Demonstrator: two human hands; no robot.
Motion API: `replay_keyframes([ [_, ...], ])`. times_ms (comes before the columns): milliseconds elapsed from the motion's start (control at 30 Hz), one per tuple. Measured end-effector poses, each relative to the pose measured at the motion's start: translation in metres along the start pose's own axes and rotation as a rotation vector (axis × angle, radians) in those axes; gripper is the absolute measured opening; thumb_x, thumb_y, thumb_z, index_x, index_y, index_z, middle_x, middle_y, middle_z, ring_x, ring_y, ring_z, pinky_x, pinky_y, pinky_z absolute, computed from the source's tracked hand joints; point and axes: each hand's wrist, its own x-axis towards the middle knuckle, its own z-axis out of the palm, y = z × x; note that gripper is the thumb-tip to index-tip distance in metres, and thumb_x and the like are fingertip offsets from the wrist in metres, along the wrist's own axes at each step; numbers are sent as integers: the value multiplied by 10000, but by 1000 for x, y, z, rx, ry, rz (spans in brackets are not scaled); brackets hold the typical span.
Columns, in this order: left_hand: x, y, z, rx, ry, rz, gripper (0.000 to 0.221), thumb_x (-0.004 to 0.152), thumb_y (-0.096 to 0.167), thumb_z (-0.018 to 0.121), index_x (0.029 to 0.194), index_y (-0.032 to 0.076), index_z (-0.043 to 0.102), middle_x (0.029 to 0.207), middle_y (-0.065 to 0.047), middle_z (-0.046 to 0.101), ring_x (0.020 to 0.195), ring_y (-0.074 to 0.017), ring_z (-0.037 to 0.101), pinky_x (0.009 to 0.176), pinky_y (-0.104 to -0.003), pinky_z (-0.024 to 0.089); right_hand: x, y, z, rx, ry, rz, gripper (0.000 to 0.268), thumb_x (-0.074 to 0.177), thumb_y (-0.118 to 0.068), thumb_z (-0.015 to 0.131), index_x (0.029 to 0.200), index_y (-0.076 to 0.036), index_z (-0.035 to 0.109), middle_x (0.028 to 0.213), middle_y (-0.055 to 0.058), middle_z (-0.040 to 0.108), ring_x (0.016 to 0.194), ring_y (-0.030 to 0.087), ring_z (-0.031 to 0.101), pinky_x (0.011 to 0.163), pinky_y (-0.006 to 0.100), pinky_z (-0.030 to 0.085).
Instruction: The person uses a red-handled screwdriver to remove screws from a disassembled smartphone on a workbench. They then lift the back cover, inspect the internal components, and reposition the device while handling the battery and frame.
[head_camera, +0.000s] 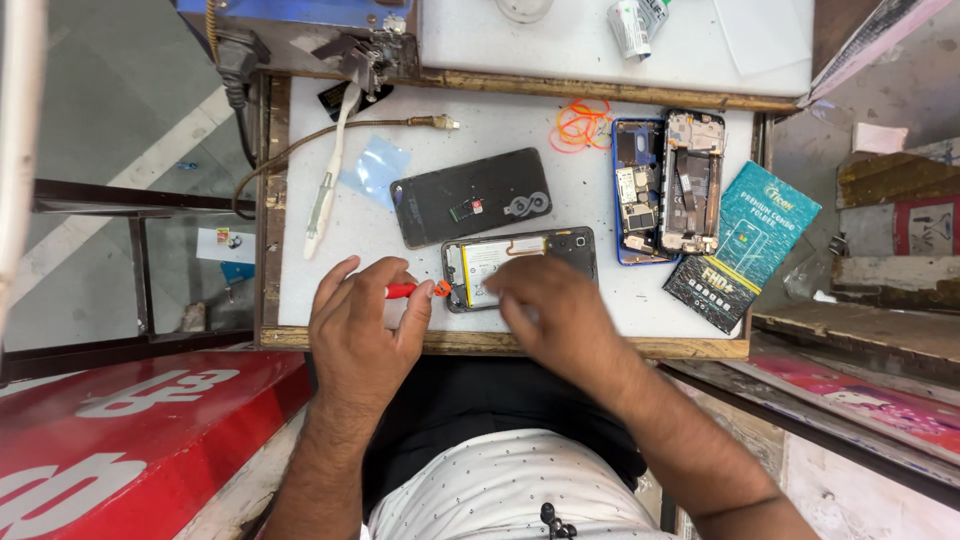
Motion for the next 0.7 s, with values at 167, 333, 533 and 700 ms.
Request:
replay_keyframes([
  [167, 2, 1, 2, 31, 26, 3, 410, 915, 141, 833, 1200, 57, 551, 875, -43, 741, 831, -216, 735, 1076, -475, 505, -28, -3, 16, -78, 4, -65, 261, 823, -20, 717, 1078, -77, 737, 1181, 88, 728, 1262, 328, 632, 1035, 439, 543],
  [333, 6, 13, 0, 87, 6, 44, 348, 929, 123, 805, 1175, 43, 573, 960, -77, 737, 890, -227, 734, 1079, -493, 492, -34, 1, 21, -80, 6, -84, 278, 812, -17, 722, 1084, -74, 730, 1220, 86, 712, 1298, 347, 612, 1058, 446, 540],
  [533, 9, 29, 5, 25, -144, 242, 268, 894, 15, 691, 1150, 82, 648, 1119, -97, 758, 1057, -246, 746, 1017, -477, 532, -35, 4, 24, -89, 21, -99, 272, 821, -29, 730, 1090, -74, 729, 1221, 84, 705, 1295, 340, 615, 1056, 435, 548],
  [700, 15, 27, 8, 50, -164, 70, 226, 973, 202, 787, 1105, 91, 641, 978, -66, 758, 935, -193, 754, 966, -445, 595, -35, 2, 23, -69, 25, -94, 275, 818, -34, 723, 1090, -79, 735, 1234, 82, 708, 1297, 341, 613, 1052, 438, 552],
])
